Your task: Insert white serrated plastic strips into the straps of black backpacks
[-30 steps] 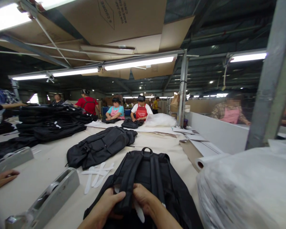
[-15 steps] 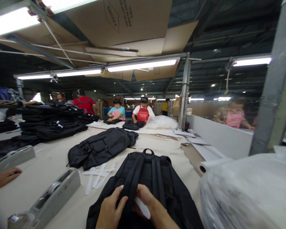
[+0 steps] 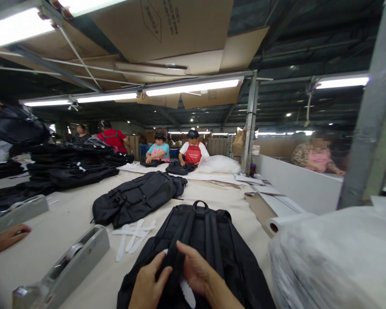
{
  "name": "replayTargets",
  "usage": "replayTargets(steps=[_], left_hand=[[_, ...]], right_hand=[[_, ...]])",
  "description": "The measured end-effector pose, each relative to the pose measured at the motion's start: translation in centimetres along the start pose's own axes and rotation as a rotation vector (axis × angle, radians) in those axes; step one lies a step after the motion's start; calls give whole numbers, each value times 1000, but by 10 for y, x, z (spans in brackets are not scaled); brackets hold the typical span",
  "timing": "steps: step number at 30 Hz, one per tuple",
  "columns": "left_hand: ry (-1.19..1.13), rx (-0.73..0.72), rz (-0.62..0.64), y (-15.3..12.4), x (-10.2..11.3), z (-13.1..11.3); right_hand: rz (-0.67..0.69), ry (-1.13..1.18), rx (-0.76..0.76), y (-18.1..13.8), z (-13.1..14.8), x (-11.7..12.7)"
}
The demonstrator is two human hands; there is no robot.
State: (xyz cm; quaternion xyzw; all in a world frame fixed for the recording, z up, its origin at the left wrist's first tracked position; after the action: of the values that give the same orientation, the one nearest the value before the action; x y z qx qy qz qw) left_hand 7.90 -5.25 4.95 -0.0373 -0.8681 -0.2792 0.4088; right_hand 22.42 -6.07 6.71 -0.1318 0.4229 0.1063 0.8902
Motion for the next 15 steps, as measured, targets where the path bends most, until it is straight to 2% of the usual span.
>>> replayTargets(steps=[3,5,7,10,15], left_hand=[[175,-318,-131,-7,-8,-1],[288,-456,-150,-9,-9,-5],[315,-498,-172,-8,-7,-9],[195,-412,-208,-6,-3,-12],[-117,-50,-110,-4,-2,-10]], right_hand=[[-241,-7,152,3,-5,6],[-269,-6,121,4,-8,9],[-253,7,89,4,-9,11],[-207,50,126,1,-6,7],[-179,162,185,-1,-7,-4]])
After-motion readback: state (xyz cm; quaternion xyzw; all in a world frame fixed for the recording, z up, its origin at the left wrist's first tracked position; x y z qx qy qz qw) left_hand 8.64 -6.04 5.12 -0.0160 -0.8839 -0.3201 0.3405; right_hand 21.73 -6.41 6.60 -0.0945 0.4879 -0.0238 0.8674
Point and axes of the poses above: each hand's wrist, its own y-axis towards the middle knuckle, its own x-axis out of the back of the hand, z = x × y, the point moved 2 cm from there along y, towards the middle knuckle, and after that the axes turned 12 degrees about y, right-handed, at the moved point
